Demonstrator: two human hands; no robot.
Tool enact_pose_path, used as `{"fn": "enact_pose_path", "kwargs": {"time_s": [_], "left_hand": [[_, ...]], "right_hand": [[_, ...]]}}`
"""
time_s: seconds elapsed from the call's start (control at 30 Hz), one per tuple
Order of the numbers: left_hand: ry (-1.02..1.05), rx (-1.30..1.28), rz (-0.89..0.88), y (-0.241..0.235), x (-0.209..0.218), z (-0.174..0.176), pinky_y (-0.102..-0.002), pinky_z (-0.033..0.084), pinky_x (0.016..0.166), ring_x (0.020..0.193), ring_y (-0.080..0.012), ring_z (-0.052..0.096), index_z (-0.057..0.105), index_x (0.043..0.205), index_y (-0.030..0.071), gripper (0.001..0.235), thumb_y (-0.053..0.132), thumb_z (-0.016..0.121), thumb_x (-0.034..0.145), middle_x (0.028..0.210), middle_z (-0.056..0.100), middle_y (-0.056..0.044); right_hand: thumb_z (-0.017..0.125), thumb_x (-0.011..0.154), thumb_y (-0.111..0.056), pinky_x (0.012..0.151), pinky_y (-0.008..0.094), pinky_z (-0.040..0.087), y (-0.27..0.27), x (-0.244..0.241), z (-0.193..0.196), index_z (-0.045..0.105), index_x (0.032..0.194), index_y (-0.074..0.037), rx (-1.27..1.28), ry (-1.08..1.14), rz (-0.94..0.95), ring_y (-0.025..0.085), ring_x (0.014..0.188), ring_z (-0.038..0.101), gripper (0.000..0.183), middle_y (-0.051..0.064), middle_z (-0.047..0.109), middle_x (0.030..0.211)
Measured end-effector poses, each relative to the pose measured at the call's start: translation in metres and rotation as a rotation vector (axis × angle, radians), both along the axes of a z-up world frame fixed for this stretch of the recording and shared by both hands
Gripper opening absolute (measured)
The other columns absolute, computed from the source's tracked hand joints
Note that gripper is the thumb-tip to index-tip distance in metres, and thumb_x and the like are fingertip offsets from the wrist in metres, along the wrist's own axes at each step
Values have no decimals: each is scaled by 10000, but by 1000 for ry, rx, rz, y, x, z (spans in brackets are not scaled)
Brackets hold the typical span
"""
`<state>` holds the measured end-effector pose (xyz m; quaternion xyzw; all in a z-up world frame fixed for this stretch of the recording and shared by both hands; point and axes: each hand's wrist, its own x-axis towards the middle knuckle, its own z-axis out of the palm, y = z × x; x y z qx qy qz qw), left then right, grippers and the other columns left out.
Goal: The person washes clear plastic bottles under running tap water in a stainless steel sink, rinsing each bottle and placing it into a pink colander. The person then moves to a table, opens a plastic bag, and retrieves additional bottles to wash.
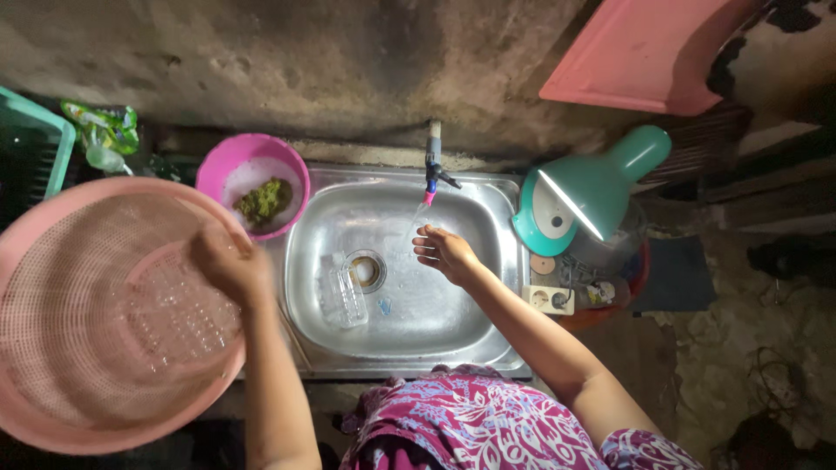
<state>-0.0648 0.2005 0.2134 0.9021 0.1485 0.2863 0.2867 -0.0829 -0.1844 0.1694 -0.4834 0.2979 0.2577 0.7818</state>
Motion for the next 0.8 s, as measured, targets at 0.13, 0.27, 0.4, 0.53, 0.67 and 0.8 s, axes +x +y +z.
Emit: {"fn": "enact_pose_path", "kwargs": {"time_s": [0.13,0.27,0.4,0.53,0.67,0.8], "left_hand": [[127,120,-258,-104,0,-46,-474,517,954,1110,-406,622,602,1319,63,464,207,746,902,1177,651,-220],[812,30,-153,-144,-19,-119,-553,445,1017,1341,-466,422,251,1543,130,1023,396,847,754,1450,398,-331],[1257,-26,-4,-138,-51,-167,-632,456,1017,1386,-415,428,53,1615,242,1239,482,894,737,1563,319,-291],[1299,-313,90,-135,-60,-186,-584,478,941,1216,-383,484,193,1511,223,1083,443,897,717,1380,412,-237],[1296,-938,160,-150,-43,-194,-518,517,808,990,-346,541,395,1348,190,816,443,871,735,1141,497,-197],[1108,-1864,93,-203,-2,-201,-453,557,675,765,-310,598,597,1185,158,575,443,845,752,901,582,-158]], "right_hand": [[541,1039,-145,925,391,567,-9,18,-28,588,1207,-20,130,-38,-77,236,955,675,215,123,681,1050],[490,1034,-95,913,401,589,-20,28,-47,578,1178,-7,153,25,-183,254,935,701,190,133,703,1006],[500,1029,-111,892,402,584,-29,28,-49,587,1180,-34,74,81,-174,240,930,700,191,112,717,988],[516,1026,-136,903,394,576,-40,27,-52,597,1185,-48,31,132,-172,225,930,703,199,99,719,971],[543,1038,-153,918,389,566,-51,24,-65,584,1238,-46,13,99,-130,217,955,669,230,85,689,1019],[606,980,-215,915,395,558,-51,27,-77,600,1338,-66,-173,128,-75,245,1059,657,388,110,679,1210]]}}
